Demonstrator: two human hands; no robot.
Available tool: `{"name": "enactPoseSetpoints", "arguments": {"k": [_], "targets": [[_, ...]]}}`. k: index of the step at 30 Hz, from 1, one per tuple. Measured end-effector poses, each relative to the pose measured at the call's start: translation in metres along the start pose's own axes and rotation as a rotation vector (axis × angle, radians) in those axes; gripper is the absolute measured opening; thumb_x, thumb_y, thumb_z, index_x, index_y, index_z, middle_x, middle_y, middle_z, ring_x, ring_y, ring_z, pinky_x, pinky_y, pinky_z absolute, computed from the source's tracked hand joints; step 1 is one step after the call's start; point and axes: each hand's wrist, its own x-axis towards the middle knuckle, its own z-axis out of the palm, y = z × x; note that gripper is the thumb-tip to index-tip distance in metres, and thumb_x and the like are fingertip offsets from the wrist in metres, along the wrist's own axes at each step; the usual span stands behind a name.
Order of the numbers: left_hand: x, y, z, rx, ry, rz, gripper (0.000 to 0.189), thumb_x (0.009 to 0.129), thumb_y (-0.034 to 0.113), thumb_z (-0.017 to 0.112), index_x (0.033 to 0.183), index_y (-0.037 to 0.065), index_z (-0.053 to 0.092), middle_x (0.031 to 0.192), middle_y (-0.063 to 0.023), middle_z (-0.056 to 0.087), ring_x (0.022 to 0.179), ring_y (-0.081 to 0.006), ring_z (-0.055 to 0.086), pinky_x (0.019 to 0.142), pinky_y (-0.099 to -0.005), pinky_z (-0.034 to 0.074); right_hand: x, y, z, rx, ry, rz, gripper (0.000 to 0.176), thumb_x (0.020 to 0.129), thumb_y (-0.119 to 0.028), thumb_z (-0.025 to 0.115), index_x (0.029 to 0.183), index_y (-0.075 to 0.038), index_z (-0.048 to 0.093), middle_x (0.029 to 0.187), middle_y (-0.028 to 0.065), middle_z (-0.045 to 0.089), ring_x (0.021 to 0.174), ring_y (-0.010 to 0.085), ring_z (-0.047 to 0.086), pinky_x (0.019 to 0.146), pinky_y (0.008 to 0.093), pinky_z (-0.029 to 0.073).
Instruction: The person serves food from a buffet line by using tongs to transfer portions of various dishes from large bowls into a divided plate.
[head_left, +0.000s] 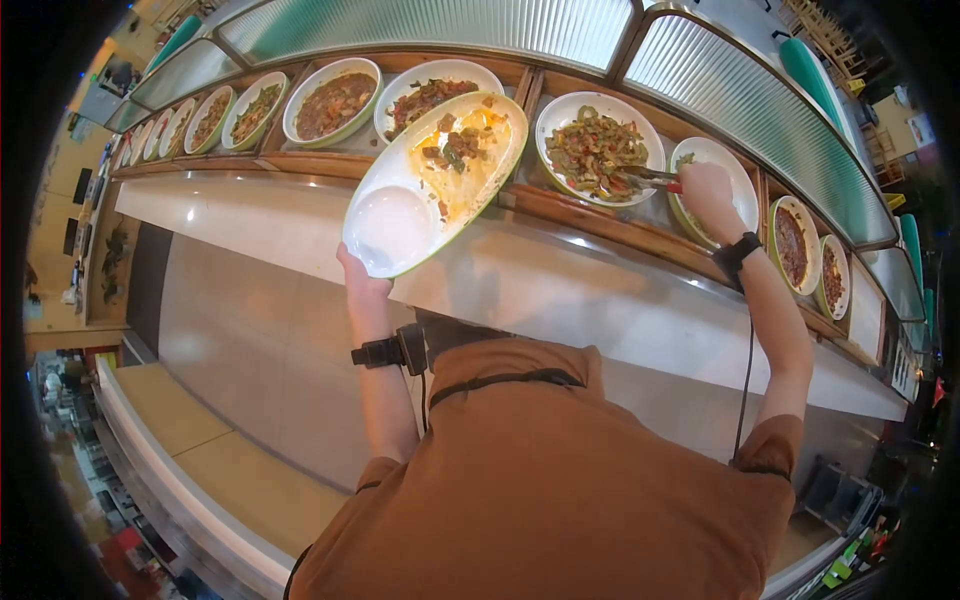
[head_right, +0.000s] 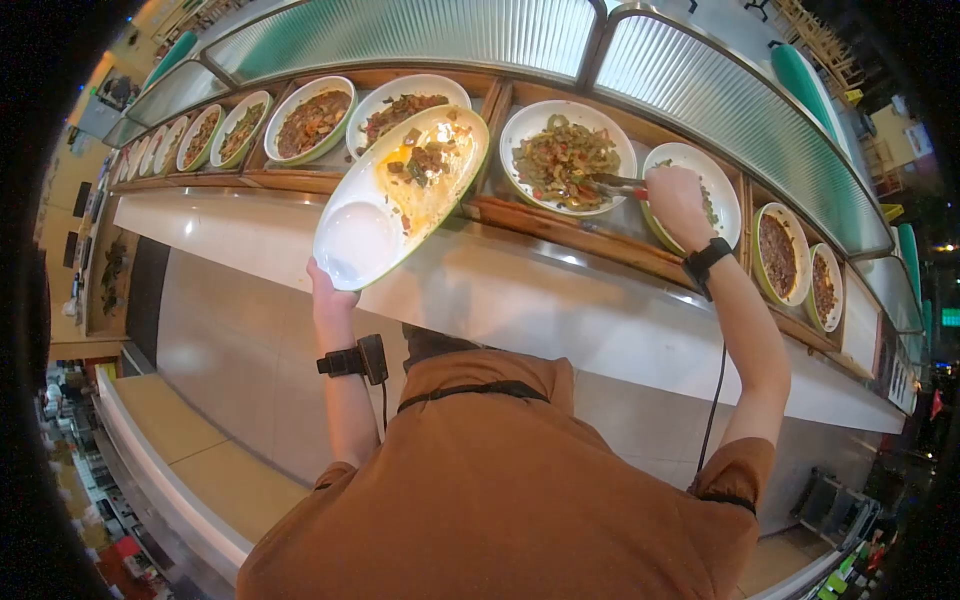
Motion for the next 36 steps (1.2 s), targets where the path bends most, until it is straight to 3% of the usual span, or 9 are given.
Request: {"name": "enactPoseSetpoints", "arguments": {"k": [4,8,11,14,20,24,28,31,36], "targets": [[0.000,-0.001,-0.002,0.005,0.033,0.006,0.057,0.097,0.047,0.025,0.136,0.010,0.045,0.134,-0.0088,0.052,0.124,-0.0292,0.049,0.101,-0.0444,0.044,0.006,0.002,-0.002,-0.033,0.036,0.013,0.011,0.082,-0.013,0.059,0.080,-0.006,0.068,0.076,0.0152,0.065,0.075,0.0326,0.064,0.067,0.0450,0.050],[0.048,-0.015,-0.074,0.216,-0.257,0.248,0.052,0.089,0.021,0.045,0.136,0.004,0.036,0.130,-0.0123,0.050,0.122,-0.0247,0.049,0.101,-0.0377,0.042,-0.001,0.000,-0.050,-0.007,0.057,-0.011,0.012,0.084,-0.009,0.054,0.086,-0.003,0.065,0.080,0.0163,0.065,0.075,0.0332,0.064,0.068,0.0455,0.051],[0.033,-0.005,-0.051,0.084,-0.251,0.138,0.065,0.075,0.000,0.052,0.135,-0.001,0.029,0.129,-0.0144,0.046,0.120,-0.0213,0.048,0.101,-0.0324,0.039,-0.003,0.000,-0.054,-0.026,0.103,-0.020,0.012,0.084,-0.009,0.054,0.087,-0.003,0.064,0.081,0.0164,0.065,0.076,0.0329,0.064,0.069,0.0450,0.051],[0.018,0.002,-0.032,-0.018,-0.225,0.059,0.073,0.066,-0.008,0.053,0.134,-0.002,0.026,0.129,-0.0154,0.044,0.119,-0.0201,0.047,0.101,-0.0302,0.037,0.002,0.001,-0.046,-0.052,0.081,0.007,0.012,0.084,-0.011,0.055,0.085,-0.005,0.066,0.080,0.0160,0.066,0.075,0.0320,0.065,0.068,0.0442,0.051],[0.042,-0.009,-0.066,0.216,-0.283,0.231,0.071,0.070,-0.004,0.054,0.135,-0.002,0.027,0.129,-0.0149,0.045,0.119,-0.0207,0.048,0.101,-0.0313,0.038,0.014,0.006,0.016,-0.077,0.073,0.025,0.017,0.083,-0.020,0.063,0.077,-0.006,0.071,0.078,0.0158,0.068,0.076,0.0290,0.068,0.065,0.0410,0.053],[-0.010,-0.006,-0.017,0.194,-0.141,0.238,0.051,0.088,0.021,0.050,0.135,0.006,0.037,0.130,-0.0104,0.050,0.119,-0.0230,0.051,0.098,-0.0351,0.044,0.012,0.006,0.008,0.018,0.015,0.048,0.018,0.085,-0.019,0.060,0.080,-0.005,0.070,0.080,0.0165,0.068,0.078,0.0318,0.067,0.068,0.0427,0.053],[-0.010,-0.001,0.000,0.077,0.067,0.100,0.051,0.098,0.049,0.030,0.132,0.015,0.047,0.131,-0.0058,0.054,0.118,-0.0257,0.054,0.095,-0.0409,0.048,0.006,0.002,-0.009,0.093,-0.025,0.112,0.013,0.083,-0.014,0.060,0.085,-0.006,0.069,0.084,0.0166,0.068,0.081,0.0338,0.066,0.071,0.0446,0.052],[-0.011,0.002,0.005,-0.028,0.075,0.001,0.051,0.098,0.047,0.031,0.131,0.014,0.049,0.133,-0.0069,0.053,0.119,-0.0261,0.053,0.097,-0.0431,0.046,0.007,0.007,-0.004,0.134,-0.080,0.138,0.012,0.081,-0.011,0.060,0.088,-0.006,0.068,0.085,0.0168,0.067,0.082,0.0345,0.066,0.073,0.0458,0.051],[-0.023,0.001,0.017,0.030,0.107,0.047,0.053,0.098,0.049,0.030,0.131,0.013,0.050,0.133,-0.0070,0.053,0.121,-0.0270,0.051,0.099,-0.0445,0.044,0.013,0.013,0.005,0.248,-0.193,0.231,0.016,0.075,-0.012,0.063,0.087,-0.003,0.069,0.081,0.0200,0.067,0.078,0.0372,0.065,0.071,0.0469,0.051]]}}
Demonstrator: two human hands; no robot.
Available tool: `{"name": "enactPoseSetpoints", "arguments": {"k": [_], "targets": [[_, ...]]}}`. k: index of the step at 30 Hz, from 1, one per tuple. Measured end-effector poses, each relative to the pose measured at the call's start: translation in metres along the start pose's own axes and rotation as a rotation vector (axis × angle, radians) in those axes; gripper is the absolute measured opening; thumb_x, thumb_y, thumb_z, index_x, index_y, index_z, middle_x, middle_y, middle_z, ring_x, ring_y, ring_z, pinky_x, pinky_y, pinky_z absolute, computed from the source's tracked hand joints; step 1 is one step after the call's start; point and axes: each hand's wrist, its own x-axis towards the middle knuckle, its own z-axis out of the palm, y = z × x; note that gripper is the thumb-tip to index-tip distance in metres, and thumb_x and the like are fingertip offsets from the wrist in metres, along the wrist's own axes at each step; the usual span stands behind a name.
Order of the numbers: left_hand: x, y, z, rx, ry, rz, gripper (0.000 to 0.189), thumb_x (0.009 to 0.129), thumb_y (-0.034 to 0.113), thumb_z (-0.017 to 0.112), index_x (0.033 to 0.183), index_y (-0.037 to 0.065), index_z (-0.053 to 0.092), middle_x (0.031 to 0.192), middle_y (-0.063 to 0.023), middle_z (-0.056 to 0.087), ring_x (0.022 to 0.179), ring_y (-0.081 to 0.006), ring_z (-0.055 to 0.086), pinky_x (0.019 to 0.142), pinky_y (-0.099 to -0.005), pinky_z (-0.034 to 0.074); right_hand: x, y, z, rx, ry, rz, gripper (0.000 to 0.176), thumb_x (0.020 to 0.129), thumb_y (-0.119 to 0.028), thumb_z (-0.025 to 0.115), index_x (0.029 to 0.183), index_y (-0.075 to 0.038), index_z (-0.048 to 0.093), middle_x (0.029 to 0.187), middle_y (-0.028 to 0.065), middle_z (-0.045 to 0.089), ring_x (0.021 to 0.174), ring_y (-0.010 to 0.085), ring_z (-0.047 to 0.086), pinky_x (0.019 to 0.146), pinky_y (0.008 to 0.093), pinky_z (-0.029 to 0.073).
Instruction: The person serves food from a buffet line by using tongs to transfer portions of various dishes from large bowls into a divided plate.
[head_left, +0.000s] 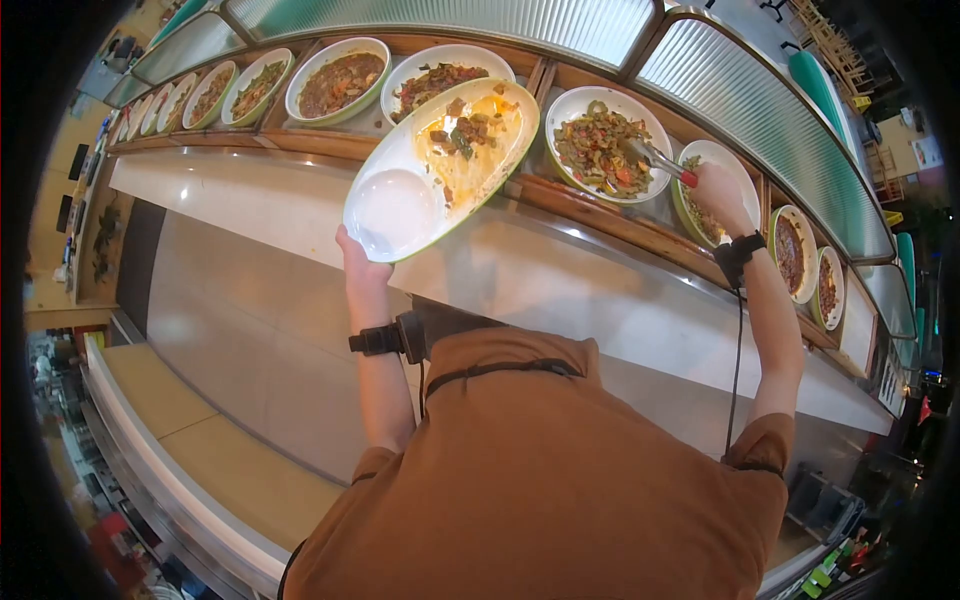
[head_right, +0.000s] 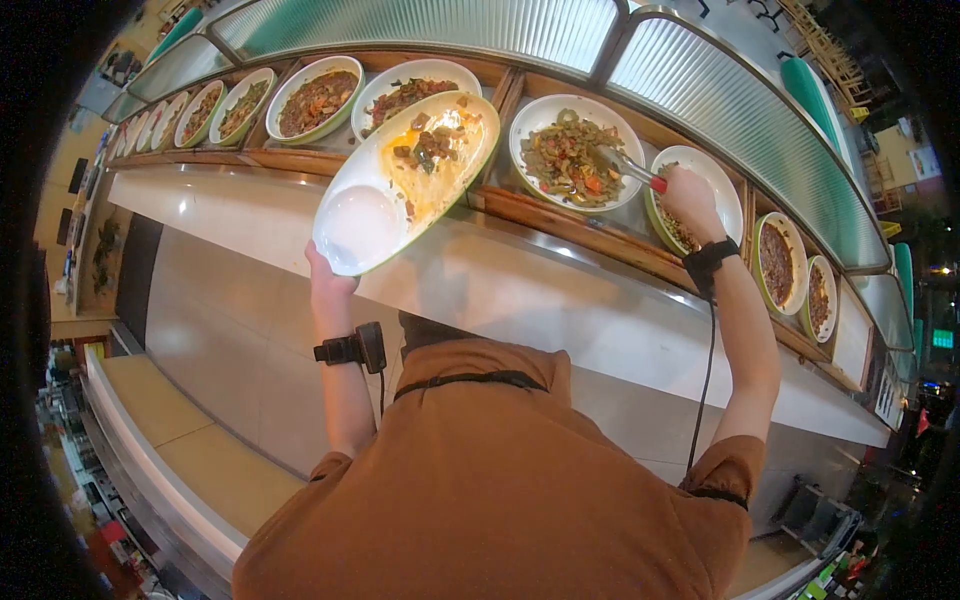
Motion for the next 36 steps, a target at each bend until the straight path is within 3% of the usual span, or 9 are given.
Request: {"name": "enactPoseSetpoints", "arguments": {"k": [4,7,10,13,19,26,30,34,36], "targets": [[0.011,-0.002,-0.006,-0.052,-0.019,-0.050,0.053,0.098,0.049,0.029,0.132,0.013,0.049,0.133,-0.0074,0.053,0.122,-0.0272,0.051,0.099,-0.0448,0.044,0.005,0.003,0.001,0.117,-0.098,0.011,0.022,0.071,-0.017,0.069,0.085,0.001,0.067,0.074,0.0202,0.066,0.073,0.0365,0.066,0.066,0.0469,0.050],[0.017,-0.003,-0.013,-0.036,-0.056,-0.033,0.054,0.098,0.049,0.029,0.132,0.012,0.049,0.133,-0.0077,0.053,0.122,-0.0274,0.051,0.099,-0.0448,0.044,0.010,0.002,0.003,0.240,-0.114,0.052,0.023,0.070,-0.018,0.073,0.078,0.001,0.064,0.065,0.0153,0.063,0.057,0.0286,0.064,0.051,0.0414,0.048],[0.028,-0.004,-0.020,-0.055,-0.073,-0.056,0.054,0.098,0.049,0.029,0.132,0.013,0.049,0.133,-0.0077,0.053,0.122,-0.0271,0.051,0.100,-0.0444,0.043,0.012,-0.001,-0.010,0.565,-0.334,0.206,0.022,0.069,-0.015,0.076,0.070,0.000,0.060,0.063,0.0092,0.060,0.047,0.0188,0.056,0.044,0.0316,0.041],[0.016,-0.002,-0.010,-0.073,-0.054,-0.070,0.054,0.098,0.049,0.029,0.131,0.012,0.049,0.133,-0.0076,0.053,0.122,-0.0268,0.051,0.101,-0.0438,0.043,-0.005,-0.022,-0.040,0.857,-0.356,0.226,0.020,0.072,-0.012,0.074,0.066,-0.005,0.056,0.055,0.0026,0.052,0.038,0.0107,0.044,0.038,0.0267,0.030],[0.018,-0.004,-0.012,-0.054,-0.046,-0.050,0.055,0.098,0.049,0.027,0.131,0.011,0.050,0.133,-0.0076,0.053,0.121,-0.0274,0.051,0.101,-0.0446,0.043,0.005,-0.050,-0.064,0.865,-0.388,0.163,0.027,0.081,-0.018,0.068,0.063,-0.011,0.049,0.049,-0.0014,0.045,0.035,0.0094,0.039,0.034,0.0260,0.025],[0.011,0.000,-0.005,-0.073,-0.057,-0.053,0.055,0.099,0.047,0.025,0.132,0.010,0.048,0.133,-0.0095,0.053,0.122,-0.0282,0.051,0.102,-0.0465,0.042,0.042,-0.102,-0.048,1.035,-0.409,-0.082,0.022,0.075,-0.012,0.072,0.063,-0.008,0.054,0.049,-0.0018,0.044,0.038,0.0072,0.039,0.035,0.0258,0.023],[0.022,-0.003,-0.014,-0.092,-0.086,-0.047,0.057,0.099,0.047,0.022,0.135,0.009,0.045,0.137,-0.0108,0.050,0.125,-0.0299,0.049,0.104,-0.0481,0.040,0.045,-0.150,-0.054,0.762,-0.437,-0.167,0.021,0.073,-0.013,0.072,0.063,-0.007,0.054,0.048,-0.0012,0.043,0.038,0.0084,0.039,0.036,0.0270,0.025],[0.014,0.000,-0.007,-0.098,-0.090,-0.066,0.059,0.100,0.047,0.021,0.139,0.009,0.042,0.140,-0.0117,0.047,0.128,-0.0310,0.045,0.106,-0.0486,0.038,0.050,-0.188,-0.049,0.508,-0.391,-0.303,0.019,0.067,-0.015,0.073,0.073,0.000,0.063,0.056,0.0070,0.055,0.048,0.0176,0.052,0.045,0.0329,0.040],[0.018,-0.001,-0.009,-0.107,-0.126,-0.053,0.060,0.100,0.048,0.020,0.139,0.009,0.042,0.141,-0.0118,0.047,0.129,-0.0312,0.045,0.106,-0.0487,0.038,0.056,-0.198,-0.041,0.340,-0.326,-0.395,0.026,0.065,-0.016,0.074,0.083,0.002,0.067,0.070,0.0148,0.064,0.064,0.0274,0.062,0.059,0.0376,0.050]]}}
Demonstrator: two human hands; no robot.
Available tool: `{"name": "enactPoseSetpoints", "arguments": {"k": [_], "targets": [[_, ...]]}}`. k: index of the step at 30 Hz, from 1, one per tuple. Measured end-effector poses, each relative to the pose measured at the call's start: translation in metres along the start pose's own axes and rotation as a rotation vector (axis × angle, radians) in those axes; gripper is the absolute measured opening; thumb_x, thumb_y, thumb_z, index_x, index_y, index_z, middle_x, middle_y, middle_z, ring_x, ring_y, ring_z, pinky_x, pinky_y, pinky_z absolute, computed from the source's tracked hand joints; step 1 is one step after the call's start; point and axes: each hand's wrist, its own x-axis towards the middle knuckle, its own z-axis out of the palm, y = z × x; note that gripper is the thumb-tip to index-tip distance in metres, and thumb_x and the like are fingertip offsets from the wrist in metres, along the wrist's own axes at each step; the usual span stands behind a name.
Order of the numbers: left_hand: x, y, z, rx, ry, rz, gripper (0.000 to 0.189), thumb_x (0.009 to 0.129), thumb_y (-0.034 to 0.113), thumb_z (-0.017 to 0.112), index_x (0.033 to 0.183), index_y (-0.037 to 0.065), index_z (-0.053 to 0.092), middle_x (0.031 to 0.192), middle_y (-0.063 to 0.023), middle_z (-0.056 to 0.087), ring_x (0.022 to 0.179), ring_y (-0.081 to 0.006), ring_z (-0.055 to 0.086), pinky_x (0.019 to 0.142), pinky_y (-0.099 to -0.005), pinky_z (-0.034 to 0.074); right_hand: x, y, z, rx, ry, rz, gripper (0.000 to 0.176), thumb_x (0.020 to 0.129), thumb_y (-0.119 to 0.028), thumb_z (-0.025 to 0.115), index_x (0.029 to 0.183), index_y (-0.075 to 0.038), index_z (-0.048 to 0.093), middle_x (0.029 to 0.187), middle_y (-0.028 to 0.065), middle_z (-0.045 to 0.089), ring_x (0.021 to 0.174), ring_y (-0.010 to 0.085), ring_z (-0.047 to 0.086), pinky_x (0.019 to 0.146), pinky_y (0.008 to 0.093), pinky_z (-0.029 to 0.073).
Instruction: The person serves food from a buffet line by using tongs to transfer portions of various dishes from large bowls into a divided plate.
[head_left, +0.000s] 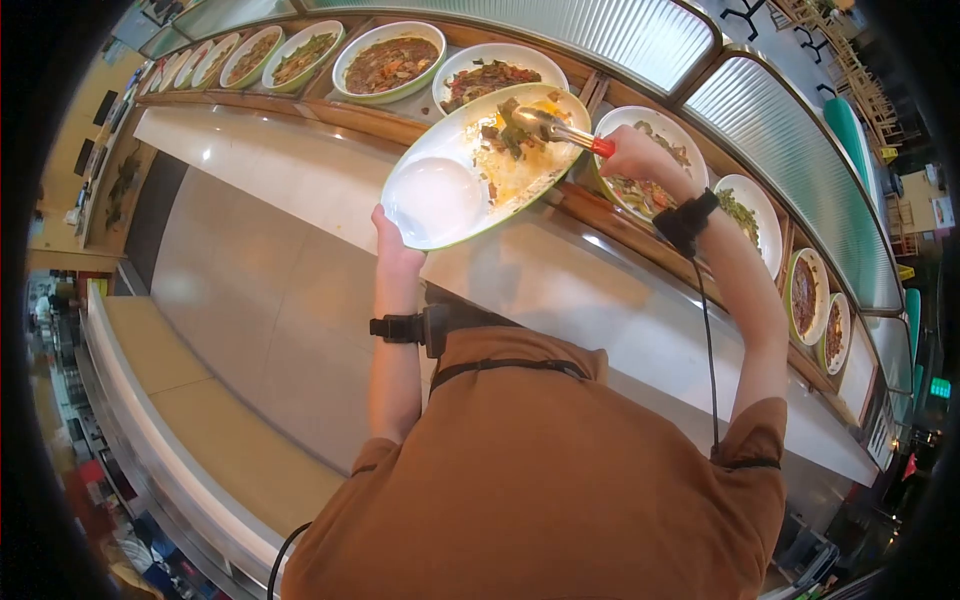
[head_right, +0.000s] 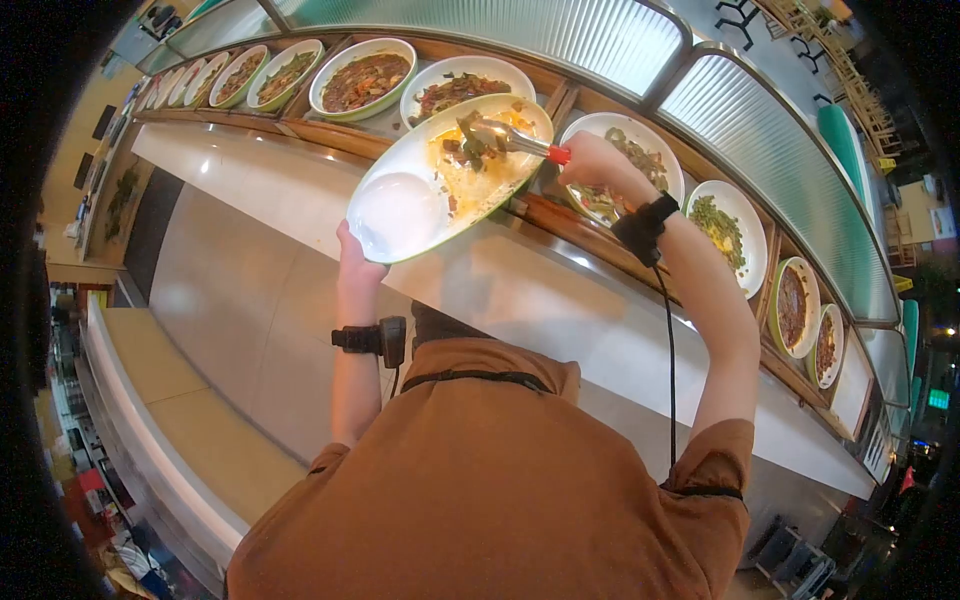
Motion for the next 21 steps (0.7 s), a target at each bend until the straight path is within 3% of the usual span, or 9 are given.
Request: {"name": "enactPoseSetpoints", "arguments": {"k": [8,21], "targets": [[0.004,-0.003,-0.004,-0.015,0.043,0.018,0.060,0.100,0.048,0.020,0.139,0.008,0.042,0.141,-0.0118,0.047,0.128,-0.0312,0.045,0.106,-0.0487,0.038,-0.007,-0.024,0.003,-0.280,0.145,0.032,0.018,0.073,-0.009,0.060,0.086,0.000,0.069,0.082,0.0212,0.067,0.081,0.0369,0.066,0.072,0.0441,0.054],[0.012,-0.004,-0.016,0.020,-0.002,0.058,0.057,0.097,0.046,0.023,0.133,0.009,0.048,0.133,-0.0112,0.054,0.121,-0.0306,0.053,0.100,-0.0471,0.045,-0.048,-0.009,-0.035,-0.237,0.301,0.076,0.020,0.071,-0.014,0.063,0.088,-0.007,0.069,0.086,0.0178,0.068,0.082,0.0346,0.066,0.073,0.0430,0.052]]}}
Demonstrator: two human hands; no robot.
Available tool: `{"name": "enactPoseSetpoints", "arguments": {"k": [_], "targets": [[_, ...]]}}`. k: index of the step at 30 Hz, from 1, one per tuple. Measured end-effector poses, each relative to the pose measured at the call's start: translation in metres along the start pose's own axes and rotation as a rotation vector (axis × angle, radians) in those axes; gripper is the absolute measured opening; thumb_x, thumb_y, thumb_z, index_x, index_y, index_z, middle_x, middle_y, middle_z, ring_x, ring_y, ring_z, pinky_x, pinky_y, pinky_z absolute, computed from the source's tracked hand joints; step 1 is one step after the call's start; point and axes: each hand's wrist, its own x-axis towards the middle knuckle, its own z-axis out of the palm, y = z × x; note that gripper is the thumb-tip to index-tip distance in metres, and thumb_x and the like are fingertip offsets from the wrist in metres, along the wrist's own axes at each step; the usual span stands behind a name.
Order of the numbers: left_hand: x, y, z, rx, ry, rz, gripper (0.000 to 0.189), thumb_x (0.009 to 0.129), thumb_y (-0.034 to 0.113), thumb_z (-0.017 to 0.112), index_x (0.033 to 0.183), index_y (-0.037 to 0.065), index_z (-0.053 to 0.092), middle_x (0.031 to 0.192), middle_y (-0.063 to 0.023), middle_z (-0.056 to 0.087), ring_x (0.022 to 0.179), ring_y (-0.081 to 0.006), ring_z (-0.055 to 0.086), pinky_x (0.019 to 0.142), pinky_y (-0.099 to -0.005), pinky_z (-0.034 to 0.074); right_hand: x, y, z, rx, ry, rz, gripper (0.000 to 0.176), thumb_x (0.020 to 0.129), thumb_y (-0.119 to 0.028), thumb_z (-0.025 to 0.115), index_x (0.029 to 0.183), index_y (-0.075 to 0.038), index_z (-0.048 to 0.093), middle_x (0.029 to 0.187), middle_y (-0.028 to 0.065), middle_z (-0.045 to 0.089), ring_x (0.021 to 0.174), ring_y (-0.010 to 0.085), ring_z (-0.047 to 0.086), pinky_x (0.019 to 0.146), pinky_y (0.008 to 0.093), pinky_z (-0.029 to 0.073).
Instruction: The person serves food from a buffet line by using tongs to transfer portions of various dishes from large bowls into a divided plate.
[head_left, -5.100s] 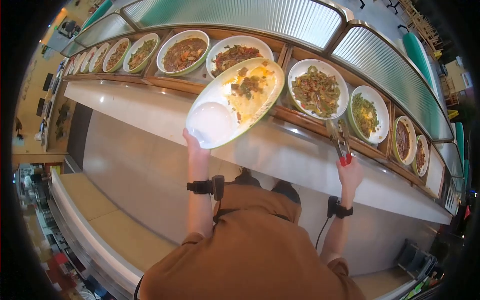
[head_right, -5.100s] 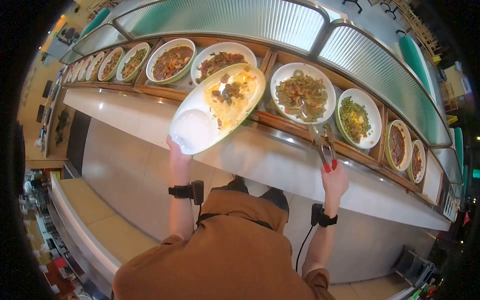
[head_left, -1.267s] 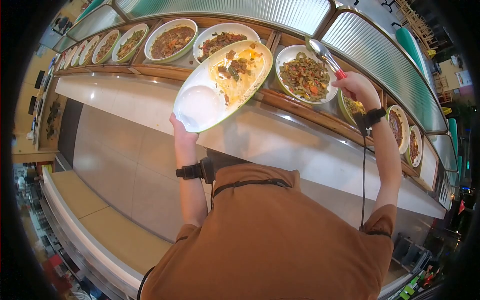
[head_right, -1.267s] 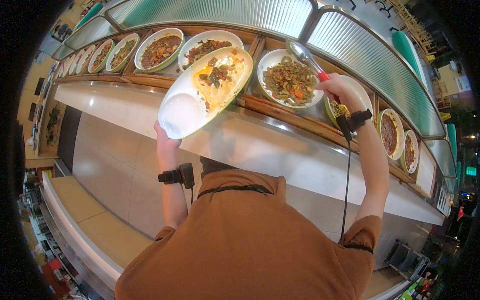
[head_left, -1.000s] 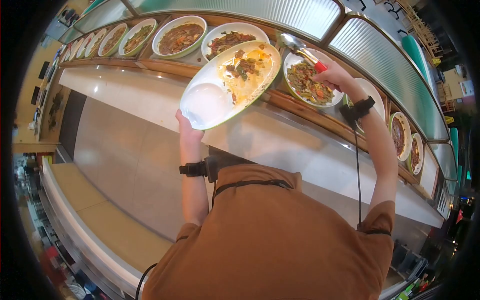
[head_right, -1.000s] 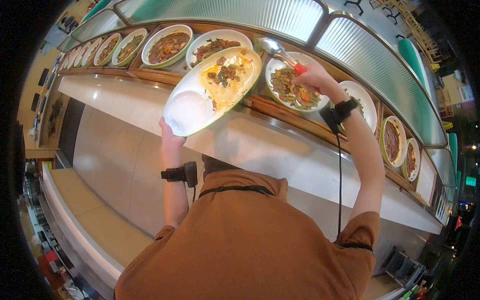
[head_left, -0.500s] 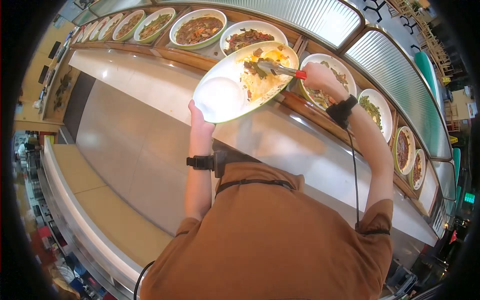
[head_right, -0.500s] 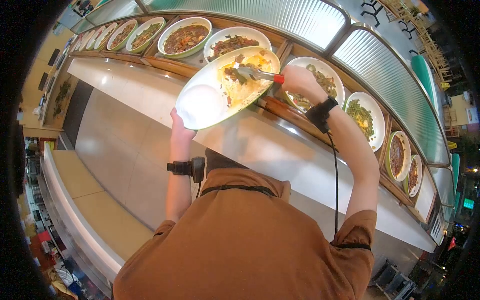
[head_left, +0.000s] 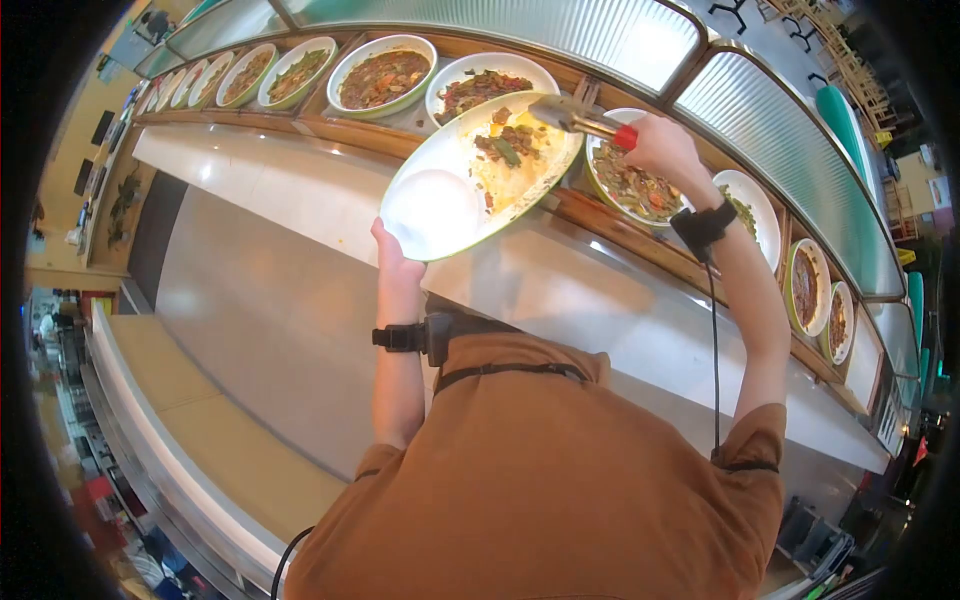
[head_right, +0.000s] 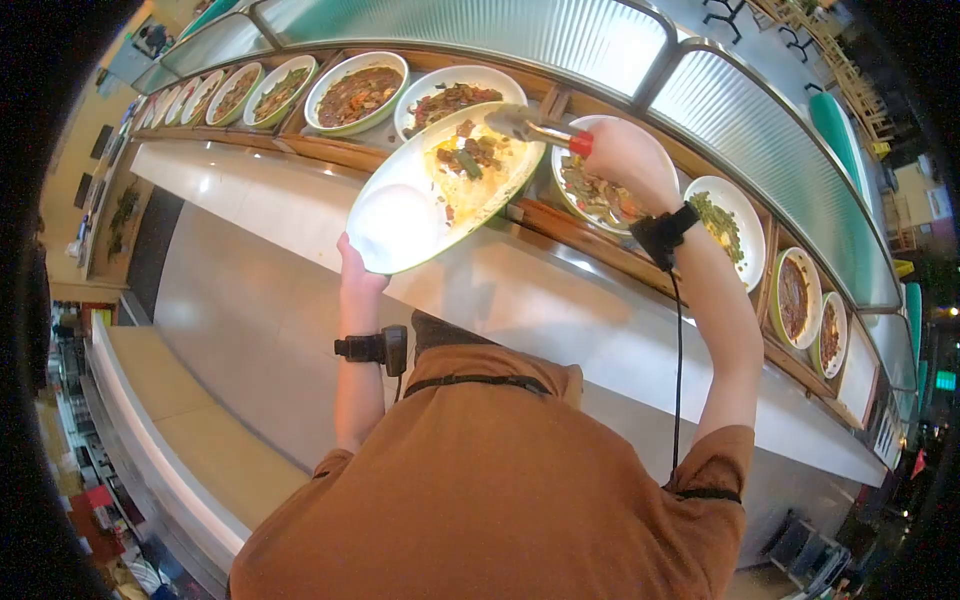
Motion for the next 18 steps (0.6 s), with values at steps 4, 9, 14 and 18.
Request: {"name": "enactPoseSetpoints", "arguments": {"k": [4,9,14,18], "targets": [[-0.003,0.003,0.007,0.019,0.002,-0.041,0.061,0.099,0.049,0.021,0.137,0.008,0.044,0.138,-0.0106,0.050,0.127,-0.0306,0.047,0.104,-0.0474,0.041,-0.010,0.043,-0.008,-0.069,0.033,0.226,0.028,0.070,-0.015,0.065,0.097,-0.009,0.068,0.088,0.0162,0.069,0.083,0.0338,0.066,0.075,0.0431,0.052],[-0.021,0.005,0.023,0.069,0.083,-0.020,0.059,0.098,0.050,0.023,0.135,0.010,0.046,0.137,-0.0094,0.051,0.125,-0.0300,0.048,0.103,-0.0471,0.042,-0.037,0.097,-0.004,-0.245,0.094,0.194,0.023,0.078,-0.017,0.065,0.099,-0.010,0.069,0.086,0.0167,0.069,0.083,0.0336,0.066,0.072,0.0435,0.052],[-0.009,0.005,0.011,0.039,0.025,-0.035,0.050,0.097,0.043,0.029,0.129,0.011,0.052,0.129,-0.0079,0.057,0.116,-0.0274,0.056,0.096,-0.0440,0.048,-0.061,0.148,0.013,-0.388,0.063,0.037,0.017,0.080,-0.013,0.064,0.096,-0.008,0.069,0.081,0.0165,0.067,0.080,0.0346,0.065,0.069,0.0444,0.051],[-0.012,0.007,0.017,0.036,0.015,-0.058,0.049,0.097,0.040,0.029,0.128,0.010,0.052,0.128,-0.0089,0.057,0.115,-0.0278,0.056,0.096,-0.0442,0.048,-0.079,0.148,0.017,-0.345,0.143,-0.085,0.013,0.079,-0.007,0.062,0.089,-0.006,0.069,0.084,0.0172,0.066,0.079,0.0349,0.064,0.070,0.0450,0.050]]}}
